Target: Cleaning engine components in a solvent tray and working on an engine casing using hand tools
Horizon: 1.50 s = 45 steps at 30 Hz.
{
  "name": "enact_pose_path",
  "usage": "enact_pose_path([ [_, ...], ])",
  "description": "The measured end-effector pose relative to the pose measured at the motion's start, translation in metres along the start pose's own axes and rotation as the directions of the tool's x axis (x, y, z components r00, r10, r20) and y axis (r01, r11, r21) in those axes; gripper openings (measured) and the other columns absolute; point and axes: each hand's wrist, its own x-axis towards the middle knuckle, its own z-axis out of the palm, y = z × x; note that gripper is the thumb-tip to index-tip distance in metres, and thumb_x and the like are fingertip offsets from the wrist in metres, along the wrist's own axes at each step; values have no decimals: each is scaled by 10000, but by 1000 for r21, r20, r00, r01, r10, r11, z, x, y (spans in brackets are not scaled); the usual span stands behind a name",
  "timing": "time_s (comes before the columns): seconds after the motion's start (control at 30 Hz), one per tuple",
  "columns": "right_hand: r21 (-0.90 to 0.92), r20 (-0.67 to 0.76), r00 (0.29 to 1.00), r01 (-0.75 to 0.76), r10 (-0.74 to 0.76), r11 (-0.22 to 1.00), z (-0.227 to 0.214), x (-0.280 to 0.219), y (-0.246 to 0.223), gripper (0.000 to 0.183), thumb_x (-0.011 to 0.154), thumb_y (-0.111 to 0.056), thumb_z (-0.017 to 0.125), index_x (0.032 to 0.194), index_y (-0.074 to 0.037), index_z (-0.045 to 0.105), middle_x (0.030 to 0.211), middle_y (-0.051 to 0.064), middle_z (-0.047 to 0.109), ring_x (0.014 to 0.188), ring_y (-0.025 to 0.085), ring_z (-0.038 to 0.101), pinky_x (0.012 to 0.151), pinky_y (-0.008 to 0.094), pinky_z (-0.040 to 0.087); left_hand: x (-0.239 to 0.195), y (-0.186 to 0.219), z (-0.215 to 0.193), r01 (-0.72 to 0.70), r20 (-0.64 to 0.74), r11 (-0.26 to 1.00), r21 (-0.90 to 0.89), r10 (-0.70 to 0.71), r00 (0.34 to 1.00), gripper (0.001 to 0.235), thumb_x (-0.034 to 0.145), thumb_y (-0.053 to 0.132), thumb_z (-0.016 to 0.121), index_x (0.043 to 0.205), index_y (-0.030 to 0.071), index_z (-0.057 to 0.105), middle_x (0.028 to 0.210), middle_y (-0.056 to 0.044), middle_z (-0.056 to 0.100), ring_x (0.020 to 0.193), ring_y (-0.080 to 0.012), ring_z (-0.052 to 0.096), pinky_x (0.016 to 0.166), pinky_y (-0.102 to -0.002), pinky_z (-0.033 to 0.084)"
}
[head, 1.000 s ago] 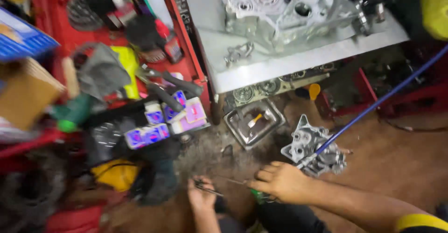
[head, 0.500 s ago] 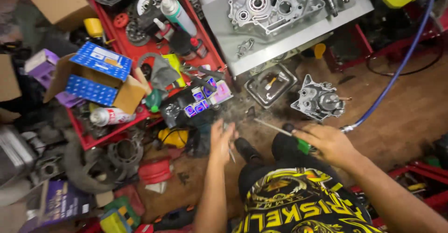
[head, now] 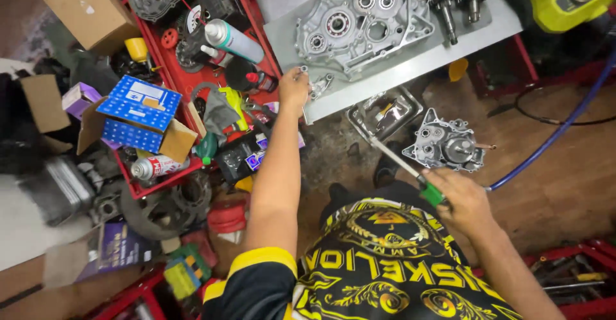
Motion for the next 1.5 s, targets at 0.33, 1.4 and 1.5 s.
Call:
enact_pose_path([
  [0.33, 110, 34, 982, -190, 188, 976, -61, 61, 50, 602, 921, -396, 599, 1429, -76, 639, 1307, 169, 692, 1184, 347, 683, 1014, 449, 547, -13, 61, -40, 300, 49, 776, -555, -330, 943, 243, 977, 265, 589, 1179, 135, 623, 929, -50, 685, 674, -176, 713, 459, -246, 498],
  [1.4, -507, 267, 842, -291, 469, 811, 6, 14, 170, 833, 662, -166, 870, 1451, -202, 606, 1299, 191, 628, 1216, 380, 631, 1036, 436, 538, -54, 16, -117, -207, -128, 972, 110, 220, 967, 437, 1128, 312, 568, 739, 155, 691, 456, -7, 494, 414, -108, 528, 399, -212, 353],
  [1.5, -610, 337, 845, -140, 415, 780, 54, -53, 228, 696, 648, -279, 888, 1301, -197, 662, 1218, 119, 635, 1192, 316, 632, 1031, 380, 538, -103, 44, -131, 7, -141, 899, -439, -77, 987, 624, 1111, 504, 512, 596, 169, 402, 399, -25, 317, 309, -120, 313, 339, -205, 203],
])
